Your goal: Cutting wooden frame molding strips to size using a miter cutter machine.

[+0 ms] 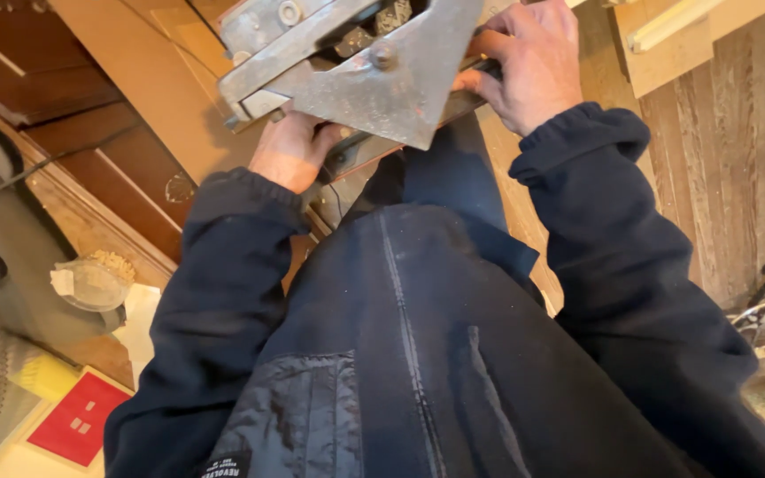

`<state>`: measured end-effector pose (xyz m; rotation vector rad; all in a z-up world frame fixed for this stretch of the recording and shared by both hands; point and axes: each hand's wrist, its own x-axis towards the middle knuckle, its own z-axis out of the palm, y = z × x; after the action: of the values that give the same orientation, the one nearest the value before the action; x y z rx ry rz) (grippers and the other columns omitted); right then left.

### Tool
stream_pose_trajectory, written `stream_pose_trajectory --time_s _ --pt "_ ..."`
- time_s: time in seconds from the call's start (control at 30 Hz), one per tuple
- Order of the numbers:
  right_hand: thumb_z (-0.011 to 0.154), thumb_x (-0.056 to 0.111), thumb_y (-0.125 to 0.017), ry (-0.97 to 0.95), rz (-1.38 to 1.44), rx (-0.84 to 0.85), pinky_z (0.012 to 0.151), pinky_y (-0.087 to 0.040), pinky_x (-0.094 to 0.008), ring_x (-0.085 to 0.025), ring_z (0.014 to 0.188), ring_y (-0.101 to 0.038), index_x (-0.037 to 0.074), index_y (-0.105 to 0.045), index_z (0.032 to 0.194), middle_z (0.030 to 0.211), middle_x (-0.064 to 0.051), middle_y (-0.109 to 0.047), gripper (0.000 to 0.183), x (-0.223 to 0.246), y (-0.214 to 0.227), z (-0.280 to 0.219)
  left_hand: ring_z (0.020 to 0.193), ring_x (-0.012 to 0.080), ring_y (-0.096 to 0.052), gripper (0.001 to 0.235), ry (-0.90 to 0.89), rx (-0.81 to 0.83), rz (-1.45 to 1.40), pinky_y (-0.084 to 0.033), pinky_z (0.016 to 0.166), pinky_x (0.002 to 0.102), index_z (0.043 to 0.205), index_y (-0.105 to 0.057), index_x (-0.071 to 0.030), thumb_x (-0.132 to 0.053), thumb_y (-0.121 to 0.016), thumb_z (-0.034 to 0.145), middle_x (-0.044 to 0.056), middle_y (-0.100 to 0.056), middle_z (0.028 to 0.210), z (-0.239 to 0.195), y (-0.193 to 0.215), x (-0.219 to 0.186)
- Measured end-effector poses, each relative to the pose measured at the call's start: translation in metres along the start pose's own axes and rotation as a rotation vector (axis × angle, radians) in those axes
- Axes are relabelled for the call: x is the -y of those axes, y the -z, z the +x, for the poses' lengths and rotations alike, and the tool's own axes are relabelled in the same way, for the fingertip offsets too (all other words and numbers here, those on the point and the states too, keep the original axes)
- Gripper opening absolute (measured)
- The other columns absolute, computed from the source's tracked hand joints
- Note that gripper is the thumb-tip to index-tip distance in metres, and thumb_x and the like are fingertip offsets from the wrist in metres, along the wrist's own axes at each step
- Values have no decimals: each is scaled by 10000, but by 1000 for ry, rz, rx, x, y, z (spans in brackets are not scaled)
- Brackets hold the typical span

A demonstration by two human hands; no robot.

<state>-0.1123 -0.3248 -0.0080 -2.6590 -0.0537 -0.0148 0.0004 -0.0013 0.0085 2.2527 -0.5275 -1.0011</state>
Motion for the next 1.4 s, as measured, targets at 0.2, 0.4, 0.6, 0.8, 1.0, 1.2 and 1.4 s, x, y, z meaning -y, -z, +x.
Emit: stream_pose_trajectory --time_s 0.2,0.4,0.6,0.8,1.0,1.2,1.4 --pt "902 244 -817 28 10 45 1149 -353 -489 -304 1222 -528 129 -768 1142 1166 -37 -615 270 -9 -3 -4 986 397 -701 219 -107 -42 -122 -537 887 444 1073 -758 -14 -175 -672 952 206 -744 1030 4 -7 5" --pt "922 181 -807 49 -41 89 1221 -296 -570 -368 1224 -521 123 -747 1219 1241 -88 -613 308 -15 -7 -4 929 447 -667 229 -211 -82 -63 -515 821 506 1051 -770 -12 -207 -702 951 220 -738 976 8 -11 7" --pt "937 155 -787 20 -54 117 1245 -312 -560 -367 1190 -528 136 -728 1247 1244 -100 -617 316 -18 -8 -4 924 432 -667 250 -196 -71 -77 -512 833 514 1052 -780 -46 -251 -671 959 229 -720 964 10 -12 10" --pt "954 133 -779 92 -27 29 1156 -346 -529 -403 1294 -523 104 -713 1270 1293 -106 -633 324 -7 1 4 916 465 -635 241 -257 -132 -25 -482 810 553 1021 -789 -38 -240 -677 955 247 -708 934 11 -18 14" --pt "945 128 -760 67 -35 66 1201 -350 -519 -354 1227 -526 132 -705 1217 1273 -90 -631 278 -17 -6 -1 921 463 -638 240 -250 -141 -22 -480 812 554 1018 -787 -38 -243 -674 962 249 -706 939 9 -16 11" --pt "961 145 -793 27 -31 94 1213 -331 -543 -354 1196 -526 147 -751 1207 1245 -86 -633 250 -14 -5 -2 863 454 -652 231 -259 -125 -38 -494 780 547 1018 -788 -43 -228 -664 962 240 -706 901 8 -14 8" --pt "951 172 -799 14 24 81 1244 -279 -584 -388 1262 -516 119 -747 1197 1282 -104 -632 256 -9 -3 0 842 438 -670 218 -230 -108 -84 -517 779 518 1009 -781 -43 -217 -660 955 221 -717 887 6 -11 4"
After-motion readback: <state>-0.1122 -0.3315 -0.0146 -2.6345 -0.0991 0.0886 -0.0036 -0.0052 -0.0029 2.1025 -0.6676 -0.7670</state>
